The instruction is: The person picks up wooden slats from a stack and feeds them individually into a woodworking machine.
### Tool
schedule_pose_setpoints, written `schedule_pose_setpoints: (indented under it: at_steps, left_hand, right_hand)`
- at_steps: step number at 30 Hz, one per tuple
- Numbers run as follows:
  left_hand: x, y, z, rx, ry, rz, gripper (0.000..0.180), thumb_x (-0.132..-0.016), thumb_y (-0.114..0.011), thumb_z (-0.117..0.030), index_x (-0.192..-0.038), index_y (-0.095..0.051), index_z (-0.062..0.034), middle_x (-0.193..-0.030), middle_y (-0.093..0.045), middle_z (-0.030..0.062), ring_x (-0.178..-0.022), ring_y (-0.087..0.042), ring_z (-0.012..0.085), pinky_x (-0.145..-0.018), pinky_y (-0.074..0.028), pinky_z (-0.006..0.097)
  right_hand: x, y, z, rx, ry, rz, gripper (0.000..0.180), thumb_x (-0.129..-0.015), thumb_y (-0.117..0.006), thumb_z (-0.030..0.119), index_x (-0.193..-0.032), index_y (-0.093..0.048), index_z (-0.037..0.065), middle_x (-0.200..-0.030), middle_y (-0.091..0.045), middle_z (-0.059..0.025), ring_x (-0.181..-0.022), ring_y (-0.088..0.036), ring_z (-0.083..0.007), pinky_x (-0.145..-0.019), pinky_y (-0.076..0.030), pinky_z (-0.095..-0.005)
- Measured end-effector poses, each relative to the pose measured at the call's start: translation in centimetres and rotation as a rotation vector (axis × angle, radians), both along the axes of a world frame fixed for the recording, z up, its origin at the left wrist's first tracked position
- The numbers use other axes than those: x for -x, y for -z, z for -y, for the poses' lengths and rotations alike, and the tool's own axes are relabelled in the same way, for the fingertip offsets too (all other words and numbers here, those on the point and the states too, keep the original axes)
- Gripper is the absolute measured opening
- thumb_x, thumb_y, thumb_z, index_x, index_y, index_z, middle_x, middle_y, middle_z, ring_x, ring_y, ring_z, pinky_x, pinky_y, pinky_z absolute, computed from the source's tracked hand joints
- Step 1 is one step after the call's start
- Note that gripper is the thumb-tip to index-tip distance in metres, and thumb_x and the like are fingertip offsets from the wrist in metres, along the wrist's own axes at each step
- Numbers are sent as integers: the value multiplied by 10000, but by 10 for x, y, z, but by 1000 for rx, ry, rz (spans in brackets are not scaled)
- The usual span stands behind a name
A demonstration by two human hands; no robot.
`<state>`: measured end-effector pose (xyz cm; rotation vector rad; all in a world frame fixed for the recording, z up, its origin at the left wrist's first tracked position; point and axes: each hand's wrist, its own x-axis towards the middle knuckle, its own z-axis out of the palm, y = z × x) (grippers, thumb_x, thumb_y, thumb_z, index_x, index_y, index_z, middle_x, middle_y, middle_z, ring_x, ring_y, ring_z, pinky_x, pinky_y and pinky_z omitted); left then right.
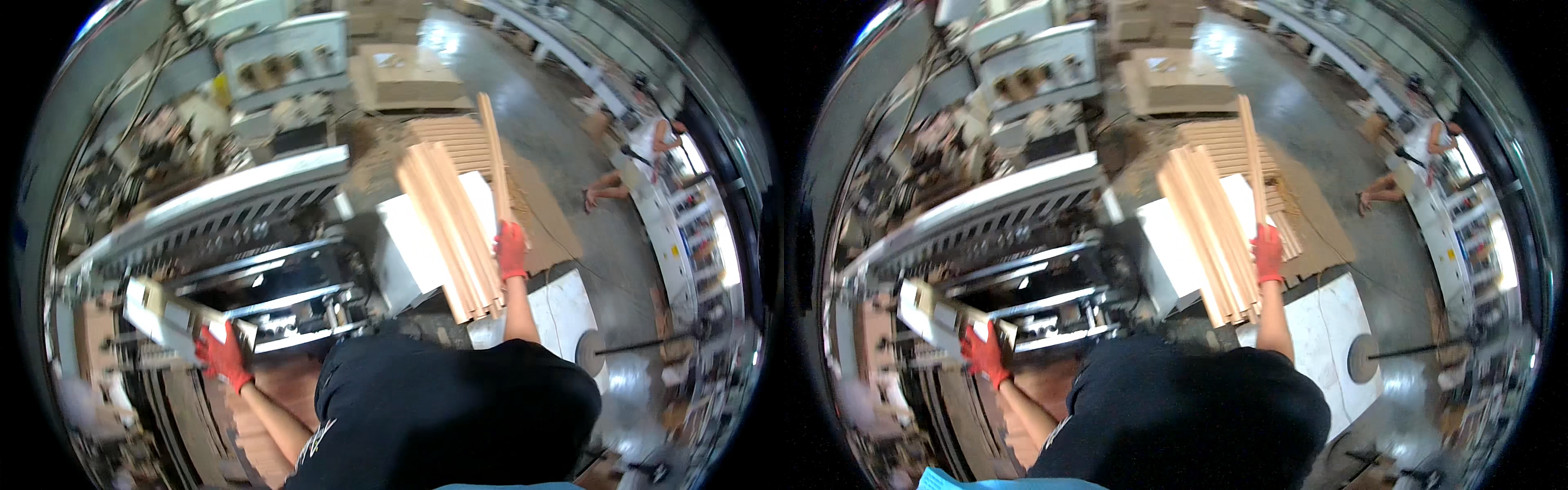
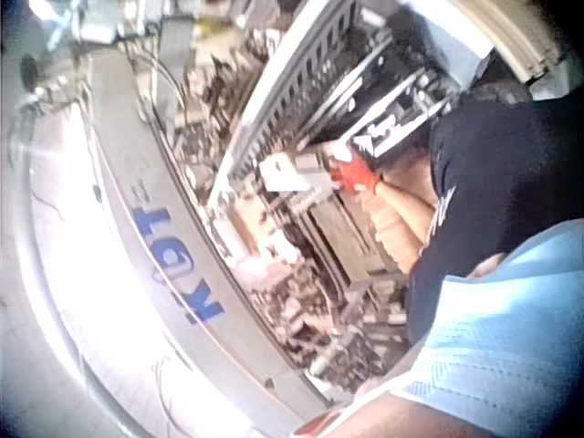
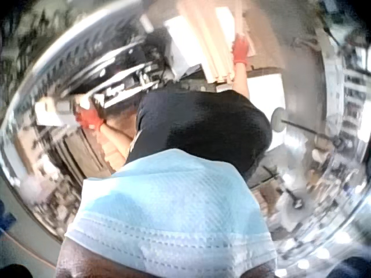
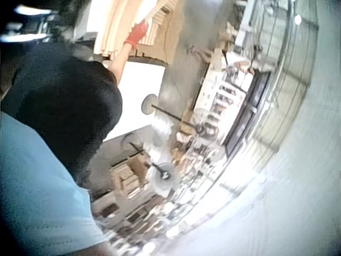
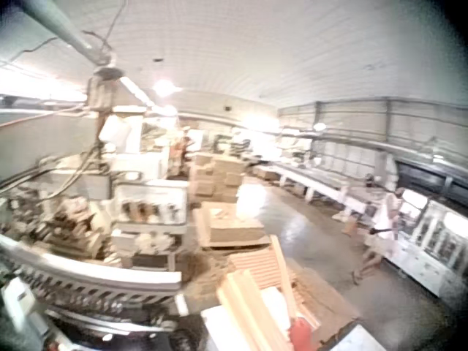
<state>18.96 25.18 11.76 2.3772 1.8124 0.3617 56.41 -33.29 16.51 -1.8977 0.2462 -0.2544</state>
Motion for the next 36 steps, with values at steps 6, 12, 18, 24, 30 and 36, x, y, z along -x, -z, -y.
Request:
schedule_pose_setpoints:
  at_steps: [6, 12, 18, 24, 30, 36]
  left_hand:
    - [-13, -40, 22, 81, -69, -13, 760, -846, -577, -674, -1490, -359, -333, -1577, -280, 160, -1432, -244, 443, -993, -217, 786]
    - [-26, -93, 54, -139, 418, 748, 644, -867, -735, -156, -1422, -446, -7, -1423, -495, 169, -1316, -456, 310, -1120, -330, 407]
    - [-85, -191, 165, 178, 995, 898, 719, -769, -773, -124, -1419, -472, -56, -1387, -530, 141, -1312, -480, 288, -1086, -385, 405]
    - [-89, -186, 179, 84, 997, 740, 443, -784, -719, -91, -1209, -598, -53, -1023, -672, 124, -864, -656, 328, -743, -520, 379]
    - [-54, -164, 164, 114, 847, 714, 449, -741, -704, -40, -1176, -610, -103, -974, -647, 90, -825, -651, 281, -674, -526, 352]
    - [-29, -154, 153, 113, 658, 848, 463, -678, -717, 7, -1125, -616, -56, -1058, -616, 85, -941, -652, 293, -764, -543, 347]
  right_hand:
    - [5, -94, -75, -610, -208, 326, 174, -994, -586, 232, -1058, -535, 78, -809, -581, -30, -657, -569, -105, -616, -491, -265]
    - [22, -168, -164, -804, -644, 387, 411, -983, -604, 217, -1283, -380, 49, -943, -550, -73, -822, -612, -201, -788, -547, -416]
    - [83, -177, -250, -954, -905, 325, 492, -978, -588, 118, -1368, -297, 45, -971, -568, -95, -866, -642, -223, -842, -548, -419]
    - [115, -176, -293, -1048, -1046, 141, 486, -984, -593, 167, -1355, -313, 27, -982, -575, -104, -859, -645, -239, -804, -547, -402]
    - [81, -179, -279, -1121, -979, 180, 417, -1007, -560, 199, -1348, -370, 53, -960, -579, -95, -845, -638, -234, -794, -544, -424]
    - [43, -194, -246, -1040, -769, 400, 388, -1017, -530, 316, -1292, -499, 44, -951, -646, -122, -859, -632, -212, -827, -535, -395]
